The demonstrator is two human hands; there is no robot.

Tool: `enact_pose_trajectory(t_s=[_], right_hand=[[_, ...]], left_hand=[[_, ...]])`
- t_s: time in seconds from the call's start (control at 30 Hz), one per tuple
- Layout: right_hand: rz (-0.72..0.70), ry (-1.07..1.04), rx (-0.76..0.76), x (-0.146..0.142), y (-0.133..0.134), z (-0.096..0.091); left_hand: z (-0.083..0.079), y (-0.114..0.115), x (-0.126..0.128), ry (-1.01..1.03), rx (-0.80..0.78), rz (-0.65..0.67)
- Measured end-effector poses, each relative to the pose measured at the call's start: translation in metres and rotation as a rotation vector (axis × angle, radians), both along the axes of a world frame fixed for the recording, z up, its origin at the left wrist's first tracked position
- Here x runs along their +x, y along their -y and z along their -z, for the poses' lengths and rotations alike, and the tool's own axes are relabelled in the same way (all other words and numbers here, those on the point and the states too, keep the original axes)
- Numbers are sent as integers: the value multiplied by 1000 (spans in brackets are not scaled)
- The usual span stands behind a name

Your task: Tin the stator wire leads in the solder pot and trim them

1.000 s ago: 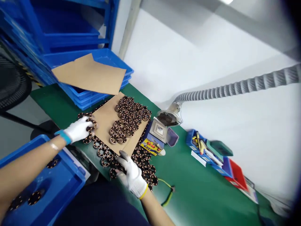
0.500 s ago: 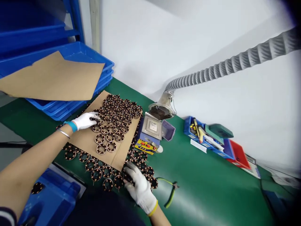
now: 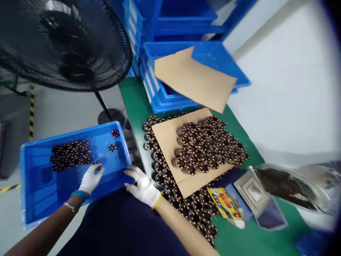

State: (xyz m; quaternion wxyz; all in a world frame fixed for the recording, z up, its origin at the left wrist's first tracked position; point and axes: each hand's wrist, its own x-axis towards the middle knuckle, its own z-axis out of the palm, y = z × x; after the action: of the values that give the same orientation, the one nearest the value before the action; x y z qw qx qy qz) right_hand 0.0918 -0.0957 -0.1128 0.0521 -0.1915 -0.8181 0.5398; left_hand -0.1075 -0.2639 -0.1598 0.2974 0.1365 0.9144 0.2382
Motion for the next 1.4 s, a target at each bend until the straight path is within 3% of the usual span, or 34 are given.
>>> enact_pose_trajectory(t_s=[0.07,0.13,0.3,0.47,0.63,0.87,1.0,1.1,1.27,1.33,1.4], right_hand=[[-135,135,77,-52,15,20],[-195,297,199,-102,23,42],[-67,613,441,-196,11,88],[-258,814,574,-239,-7,110],[-264,862,605,-245,6,118],[-334,783,558,-213,70,122],[-386,764,534,-199,87,122],[-425,756,531,-189,91,118],[-673,541,482,-179,102,107],[-640,471,456,-183,103,107],[-497,458,417,-189,102,109]], left_hand=[[3,45,-8,22,-104,-90],[6,73,-12,46,-159,-129],[15,101,-15,109,-179,-110],[18,127,-25,201,-177,-47],[27,137,-42,359,-138,-67],[79,84,-59,677,7,-172],[102,75,-66,722,25,-267],[105,76,-69,734,65,-311],[97,72,-76,772,78,-235],[98,70,-84,762,43,-162],[101,71,-93,724,45,-67]])
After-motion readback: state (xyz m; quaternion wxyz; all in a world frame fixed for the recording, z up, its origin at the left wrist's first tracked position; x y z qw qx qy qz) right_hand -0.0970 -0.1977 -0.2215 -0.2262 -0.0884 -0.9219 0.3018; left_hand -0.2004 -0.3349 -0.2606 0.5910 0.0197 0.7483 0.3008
